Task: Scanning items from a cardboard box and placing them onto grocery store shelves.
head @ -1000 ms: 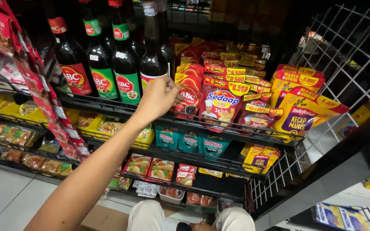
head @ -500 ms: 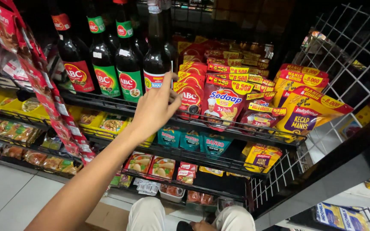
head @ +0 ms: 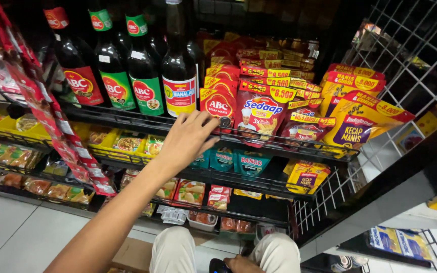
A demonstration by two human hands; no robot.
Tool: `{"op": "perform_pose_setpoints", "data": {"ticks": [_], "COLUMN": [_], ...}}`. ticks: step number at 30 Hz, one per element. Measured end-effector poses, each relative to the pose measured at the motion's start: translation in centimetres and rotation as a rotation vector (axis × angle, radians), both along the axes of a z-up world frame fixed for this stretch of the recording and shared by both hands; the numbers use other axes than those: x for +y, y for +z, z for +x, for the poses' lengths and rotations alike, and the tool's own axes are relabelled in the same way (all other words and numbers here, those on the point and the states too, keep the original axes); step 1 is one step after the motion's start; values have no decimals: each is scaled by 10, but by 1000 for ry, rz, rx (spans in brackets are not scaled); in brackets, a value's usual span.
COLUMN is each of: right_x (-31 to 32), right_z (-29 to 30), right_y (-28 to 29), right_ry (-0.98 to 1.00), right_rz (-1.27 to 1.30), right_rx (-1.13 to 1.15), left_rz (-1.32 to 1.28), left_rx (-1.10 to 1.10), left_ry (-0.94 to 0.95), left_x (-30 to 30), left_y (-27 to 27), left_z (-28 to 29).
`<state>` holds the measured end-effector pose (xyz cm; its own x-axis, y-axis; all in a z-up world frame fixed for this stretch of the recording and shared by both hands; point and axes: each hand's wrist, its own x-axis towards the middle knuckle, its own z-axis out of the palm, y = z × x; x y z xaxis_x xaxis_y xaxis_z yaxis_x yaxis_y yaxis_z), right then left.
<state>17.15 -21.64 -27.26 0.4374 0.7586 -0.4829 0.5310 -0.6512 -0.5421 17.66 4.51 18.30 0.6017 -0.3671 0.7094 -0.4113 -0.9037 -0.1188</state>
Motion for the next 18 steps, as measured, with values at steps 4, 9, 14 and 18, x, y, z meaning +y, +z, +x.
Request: {"op": "perform_pose_setpoints", "data": {"ticks": [4,9,14,18], "right_x": [-1,-1,0,-4], "right_z": [-14,-7,-15,-17], "right_y": [34,-6,31,31], "right_ry": [-2,42,6,5], "right_rz": [31,-13,-57,-23], "right_rx": [-39,-125,-90,-116], "left_rz": [-33,-57,-64,-144], "left_rx": [26,52,54,-7], "left_ry": [0,-10,-11,-67], "left_x": [0,-2,-2,-3], "left_y": [-7,-10,-10,-6], "left_z": [6,10,9,0]}}
